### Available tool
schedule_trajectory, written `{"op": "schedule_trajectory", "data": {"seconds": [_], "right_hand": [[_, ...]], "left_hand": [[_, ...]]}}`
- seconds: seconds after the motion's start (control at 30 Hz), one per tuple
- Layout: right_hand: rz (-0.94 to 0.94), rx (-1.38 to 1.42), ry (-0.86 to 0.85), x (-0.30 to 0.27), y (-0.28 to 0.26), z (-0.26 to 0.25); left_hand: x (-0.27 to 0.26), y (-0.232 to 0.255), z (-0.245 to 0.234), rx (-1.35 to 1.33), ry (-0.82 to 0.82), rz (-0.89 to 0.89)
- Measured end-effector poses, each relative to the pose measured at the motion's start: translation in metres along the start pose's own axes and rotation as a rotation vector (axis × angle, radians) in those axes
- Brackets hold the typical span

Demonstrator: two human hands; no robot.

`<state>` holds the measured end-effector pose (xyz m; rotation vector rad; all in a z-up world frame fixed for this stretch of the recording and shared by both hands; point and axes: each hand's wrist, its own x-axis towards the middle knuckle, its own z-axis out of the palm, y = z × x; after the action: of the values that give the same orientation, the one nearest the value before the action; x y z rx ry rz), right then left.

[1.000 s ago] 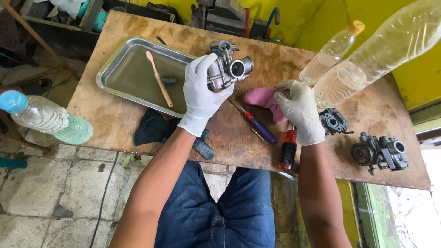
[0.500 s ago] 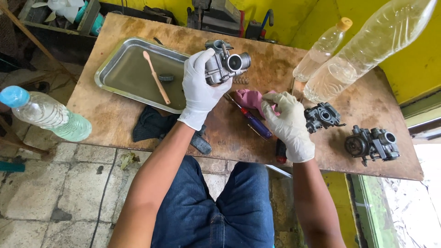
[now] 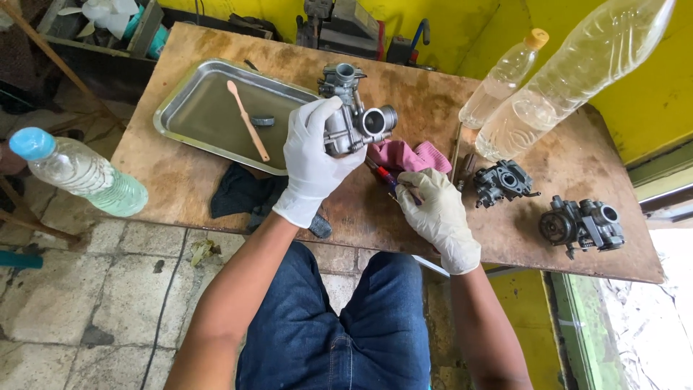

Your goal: The person disassembles a carburetor on a wooden workbench, removing a spring and other small parts. They use a screwdriver to loosen screws and a cloth to wipe the components, placing the removed parts into a metal tray.

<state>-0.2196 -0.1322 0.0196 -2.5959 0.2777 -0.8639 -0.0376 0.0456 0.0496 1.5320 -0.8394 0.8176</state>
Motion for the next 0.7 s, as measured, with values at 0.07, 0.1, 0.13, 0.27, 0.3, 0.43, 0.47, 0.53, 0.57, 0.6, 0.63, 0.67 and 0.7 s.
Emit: {"op": "schedule_trajectory", "data": {"seconds": [0.07,0.1,0.13,0.27,0.3,0.43,0.47,0.53,0.57,0.6,0.63,0.67,0.7], "right_hand": [[0.041,0.001,-0.019,0.000,-0.005,-0.003],[0.084,-0.002,-0.036,0.000,-0.008,-0.004],[0.082,0.002,-0.038,0.001,-0.010,-0.006],[0.118,-0.011,-0.104,0.003,-0.015,-0.010],[0.146,-0.007,-0.123,0.003,-0.016,-0.010],[0.223,-0.072,-0.182,0.002,-0.012,-0.008],[0.207,-0.070,-0.171,0.002,-0.012,-0.008],[0.192,-0.068,-0.160,0.001,-0.005,-0.004],[0.187,-0.091,-0.166,0.000,0.001,0.000],[0.184,-0.115,-0.173,-0.001,0.008,0.005],[0.185,-0.116,-0.172,0.000,0.007,0.004],[0.163,-0.115,-0.166,0.000,0.005,0.003],[0.141,-0.114,-0.160,0.001,0.004,0.003]], "left_hand": [[-0.002,0.006,-0.012,0.012,-0.018,0.011],[-0.002,0.010,-0.018,0.020,-0.036,0.022],[-0.004,0.012,-0.023,0.025,-0.035,0.022],[-0.015,0.013,-0.039,0.091,-0.079,0.100],[-0.019,0.012,-0.042,0.111,-0.095,0.134],[-0.036,0.005,-0.049,0.177,-0.108,0.218],[-0.040,0.004,-0.050,0.212,-0.133,0.235],[-0.049,0.001,-0.051,0.248,-0.159,0.253],[-0.054,-0.002,-0.051,0.296,-0.184,0.295],[-0.059,-0.005,-0.050,0.342,-0.208,0.336],[-0.061,-0.004,-0.049,0.341,-0.208,0.335],[-0.063,-0.003,-0.049,0.359,-0.237,0.348],[-0.064,-0.002,-0.050,0.378,-0.265,0.360]]}}
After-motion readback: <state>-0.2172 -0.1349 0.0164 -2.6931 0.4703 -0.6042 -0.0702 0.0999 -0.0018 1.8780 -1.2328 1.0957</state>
